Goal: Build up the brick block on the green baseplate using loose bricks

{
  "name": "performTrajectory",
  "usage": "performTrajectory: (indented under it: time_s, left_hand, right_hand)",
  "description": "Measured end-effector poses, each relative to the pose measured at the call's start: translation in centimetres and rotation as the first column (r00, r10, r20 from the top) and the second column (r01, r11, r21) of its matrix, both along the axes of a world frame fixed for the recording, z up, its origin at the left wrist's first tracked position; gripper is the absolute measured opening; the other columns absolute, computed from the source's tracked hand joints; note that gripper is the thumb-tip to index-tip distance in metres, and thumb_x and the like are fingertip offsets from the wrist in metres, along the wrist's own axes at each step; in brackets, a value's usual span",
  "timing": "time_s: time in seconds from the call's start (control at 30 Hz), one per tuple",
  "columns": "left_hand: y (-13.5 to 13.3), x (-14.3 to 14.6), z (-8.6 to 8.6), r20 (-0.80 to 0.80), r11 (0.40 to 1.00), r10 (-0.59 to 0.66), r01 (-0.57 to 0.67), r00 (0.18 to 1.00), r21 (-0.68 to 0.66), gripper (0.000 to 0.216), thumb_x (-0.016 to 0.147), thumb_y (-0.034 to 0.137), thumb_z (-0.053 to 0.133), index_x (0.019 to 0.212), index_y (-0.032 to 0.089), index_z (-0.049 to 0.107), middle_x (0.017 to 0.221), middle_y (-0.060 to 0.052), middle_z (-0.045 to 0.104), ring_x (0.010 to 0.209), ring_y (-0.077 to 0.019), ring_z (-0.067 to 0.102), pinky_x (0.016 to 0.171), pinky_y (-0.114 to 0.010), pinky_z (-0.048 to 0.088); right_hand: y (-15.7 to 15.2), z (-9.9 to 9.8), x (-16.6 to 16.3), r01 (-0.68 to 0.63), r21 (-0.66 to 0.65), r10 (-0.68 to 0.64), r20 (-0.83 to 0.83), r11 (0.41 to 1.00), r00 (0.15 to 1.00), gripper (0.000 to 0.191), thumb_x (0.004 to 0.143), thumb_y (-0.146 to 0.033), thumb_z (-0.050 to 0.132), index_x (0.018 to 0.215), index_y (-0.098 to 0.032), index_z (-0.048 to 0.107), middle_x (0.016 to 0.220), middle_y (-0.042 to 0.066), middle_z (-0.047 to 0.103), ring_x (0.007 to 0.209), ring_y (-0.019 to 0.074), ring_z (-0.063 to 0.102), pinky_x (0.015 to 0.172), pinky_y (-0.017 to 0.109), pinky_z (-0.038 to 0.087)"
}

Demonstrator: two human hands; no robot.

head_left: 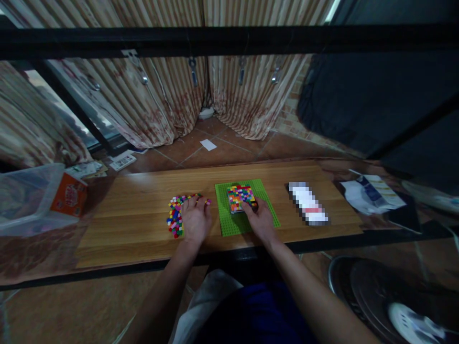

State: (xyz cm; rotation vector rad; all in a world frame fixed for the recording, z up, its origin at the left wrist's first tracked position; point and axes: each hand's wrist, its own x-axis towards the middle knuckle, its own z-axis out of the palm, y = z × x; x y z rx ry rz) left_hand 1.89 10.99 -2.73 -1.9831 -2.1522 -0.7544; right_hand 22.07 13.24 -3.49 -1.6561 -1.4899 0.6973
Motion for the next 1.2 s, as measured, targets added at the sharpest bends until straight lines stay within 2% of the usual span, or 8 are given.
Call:
performTrajectory:
  time_s: [0.17,0.37,0.5,0.63,0.73,0.87,1.0,1.2]
  left_hand:
    - [1.6,0.4,0.5,-0.099,0.997,-0.006,-0.002,0.995,-0.081,0.02,0.086,0.028,0.054,0.094,0.019,0.07,0.105,-0.012,0.066,0.1,-0.0312,0.055,0.095,-0.051,0.041]
    - [2.2,0.5,0.2,-0.015,0.999,-0.036,0.035,0.999,-0.04,0.013,0.084,0.023,0.056,0.083,0.019,0.069,0.1,-0.013,0.066,0.098,-0.0322,0.057,0.094,-0.056,0.04]
    - [1.3,1.1,0.8,0.06,0.993,-0.12,0.119,0.991,0.014,0.015,0.087,0.023,0.053,0.084,0.019,0.068,0.092,-0.01,0.068,0.09,-0.0267,0.061,0.087,-0.044,0.047]
    - [-0.5,2.9,1.1,0.332,0.973,-0.223,0.228,0.917,0.026,0.015,0.09,0.023,0.052,0.093,0.02,0.066,0.087,-0.004,0.069,0.08,-0.0178,0.065,0.076,-0.03,0.052]
    - [-1.3,4.3,0.9,0.491,0.973,-0.216,0.227,0.844,0.037,0.012,0.088,0.021,0.055,0.093,0.021,0.066,0.088,-0.002,0.071,0.08,-0.016,0.067,0.075,-0.029,0.053]
    - [-1.2,5.5,0.7,0.615,0.979,-0.192,0.192,0.765,0.067,0.011,0.083,0.017,0.058,0.091,0.02,0.065,0.087,-0.002,0.07,0.081,-0.0159,0.069,0.075,-0.029,0.056]
    - [-0.8,6.0,1.0,0.649,0.974,-0.225,0.196,0.727,0.118,0.008,0.083,0.017,0.058,0.087,0.02,0.064,0.085,-0.001,0.069,0.079,-0.0148,0.068,0.075,-0.028,0.056]
    - [-0.8,6.2,1.6,0.556,0.95,-0.313,0.26,0.77,0.175,0.014,0.085,0.016,0.057,0.078,0.021,0.068,0.081,-0.001,0.07,0.082,-0.0153,0.065,0.079,-0.03,0.054]
  right_hand:
    - [-0.1,-0.3,0.7,-0.038,0.031,0.041,-0.102,0.999,0.994,0.054,0.088,-0.062,0.046,0.112,-0.017,0.064,0.106,0.014,0.068,0.096,0.0283,0.062,0.088,0.044,0.047]
    - [-0.2,-1.0,1.2,-0.04,0.091,0.05,-0.109,0.995,0.993,0.048,0.09,-0.057,0.047,0.111,-0.018,0.065,0.107,0.014,0.068,0.097,0.028,0.063,0.088,0.044,0.047]
    - [-0.5,-1.3,1.3,-0.03,0.129,0.045,-0.115,0.991,0.992,0.045,0.091,-0.053,0.047,0.111,-0.016,0.065,0.108,0.014,0.068,0.099,0.0269,0.062,0.089,0.043,0.047]
    - [-0.9,-1.6,1.5,-0.005,0.164,0.03,-0.145,0.987,0.989,0.04,0.093,-0.047,0.046,0.108,-0.016,0.067,0.107,0.013,0.068,0.099,0.025,0.062,0.09,0.041,0.047]
    - [-1.1,-1.7,1.5,0.005,0.186,0.026,-0.162,0.983,0.986,0.037,0.093,-0.044,0.046,0.107,-0.017,0.067,0.107,0.012,0.068,0.1,0.0237,0.062,0.09,0.04,0.048]
    - [-1.1,-1.7,1.5,0.005,0.193,0.027,-0.164,0.981,0.986,0.035,0.092,-0.042,0.047,0.107,-0.017,0.067,0.106,0.011,0.067,0.1,0.0231,0.062,0.09,0.04,0.048]
    - [-1.2,-1.6,1.4,0.01,0.198,0.019,-0.147,0.98,0.989,0.033,0.092,-0.041,0.048,0.107,-0.018,0.066,0.106,0.011,0.067,0.1,0.0234,0.062,0.09,0.04,0.048]
    - [-1.2,-1.6,1.3,0.002,0.208,0.029,-0.147,0.978,0.989,0.032,0.092,-0.039,0.047,0.108,-0.019,0.066,0.106,0.011,0.067,0.099,0.0233,0.062,0.09,0.041,0.049]
